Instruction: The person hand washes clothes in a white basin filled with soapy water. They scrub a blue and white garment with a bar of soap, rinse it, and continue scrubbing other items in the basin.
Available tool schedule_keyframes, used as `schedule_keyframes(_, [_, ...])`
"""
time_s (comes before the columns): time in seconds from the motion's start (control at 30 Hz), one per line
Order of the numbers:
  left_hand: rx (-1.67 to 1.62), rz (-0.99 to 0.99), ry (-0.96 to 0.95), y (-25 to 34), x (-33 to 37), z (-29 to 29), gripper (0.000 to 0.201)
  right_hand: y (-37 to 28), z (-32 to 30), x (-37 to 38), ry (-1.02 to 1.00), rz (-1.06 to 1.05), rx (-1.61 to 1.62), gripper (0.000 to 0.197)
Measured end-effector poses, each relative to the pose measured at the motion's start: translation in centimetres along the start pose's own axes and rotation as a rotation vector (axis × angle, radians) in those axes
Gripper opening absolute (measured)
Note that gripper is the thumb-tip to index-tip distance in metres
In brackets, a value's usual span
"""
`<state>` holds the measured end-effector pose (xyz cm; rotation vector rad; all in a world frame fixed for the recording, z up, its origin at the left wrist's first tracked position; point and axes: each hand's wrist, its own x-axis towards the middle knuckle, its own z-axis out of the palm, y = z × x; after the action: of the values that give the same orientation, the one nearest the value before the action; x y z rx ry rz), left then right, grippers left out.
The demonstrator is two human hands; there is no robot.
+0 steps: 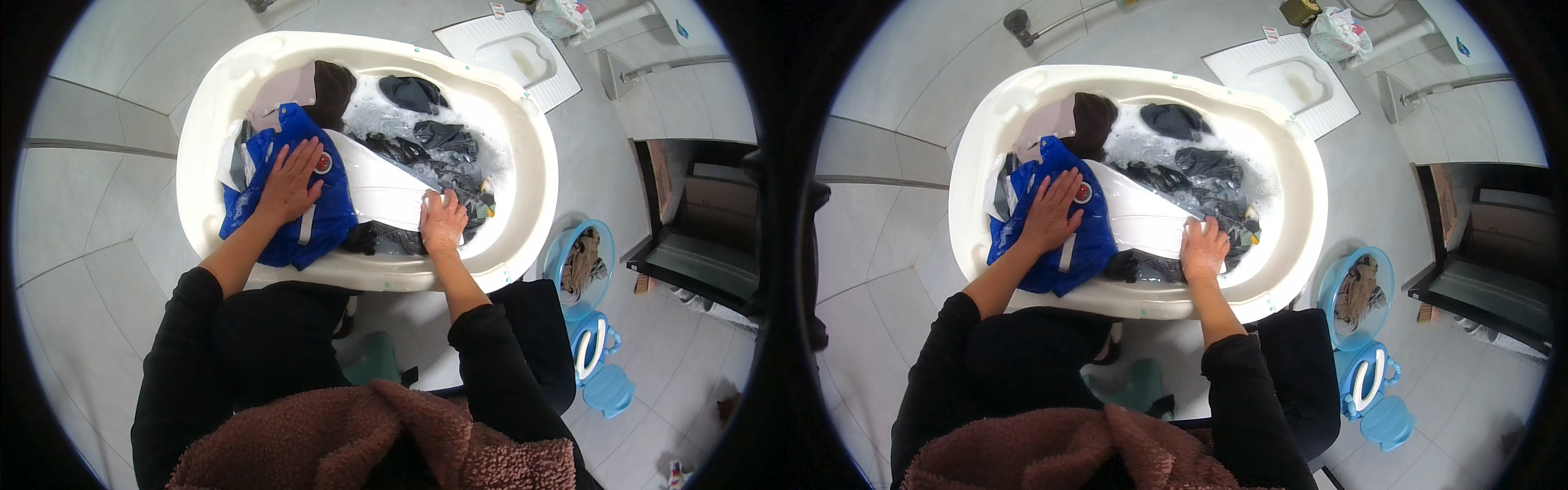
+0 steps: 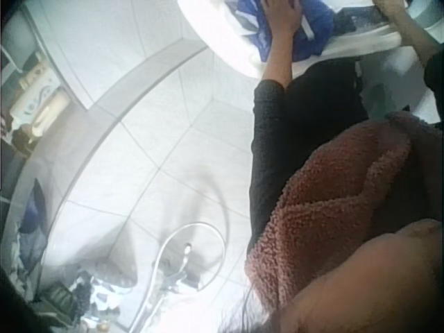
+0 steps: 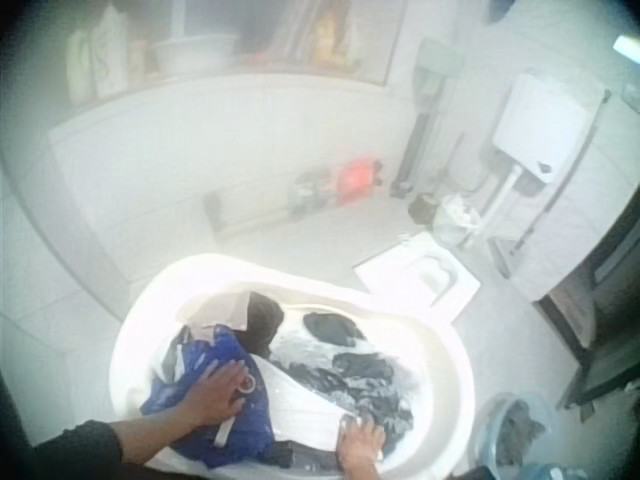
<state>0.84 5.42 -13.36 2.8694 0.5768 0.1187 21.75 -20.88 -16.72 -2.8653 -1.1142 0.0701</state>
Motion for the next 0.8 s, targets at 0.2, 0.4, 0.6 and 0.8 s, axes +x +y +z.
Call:
schedule_keyframes(0.2, [-0.054,0.053,-0.087,4.2,0.0,-0.4,0.083,-7.1,0.0,-1.8,-0.009,-0.298,0.248,0.038])
schedule_keyframes(0.4, [-0.007,0.154,-0.375,6.4,-1.7,1.4,0.096,-4.7,1.3,-0.8,-0.100,-0.261,-0.059,0.038])
schedule_keyframes(0.6, [-0.097,0.231,-0.247,5.7,-2.6,2.2,0.073,4.9,-0.3,0.5,-0.060,-0.057,0.161,0.035])
schedule_keyframes(0.8, [-0.254,-0.007,-0.488,6.1,0.0,0.5,0.029,-4.8,-2.6,-0.1,0.209,-0.113,0.625,0.032])
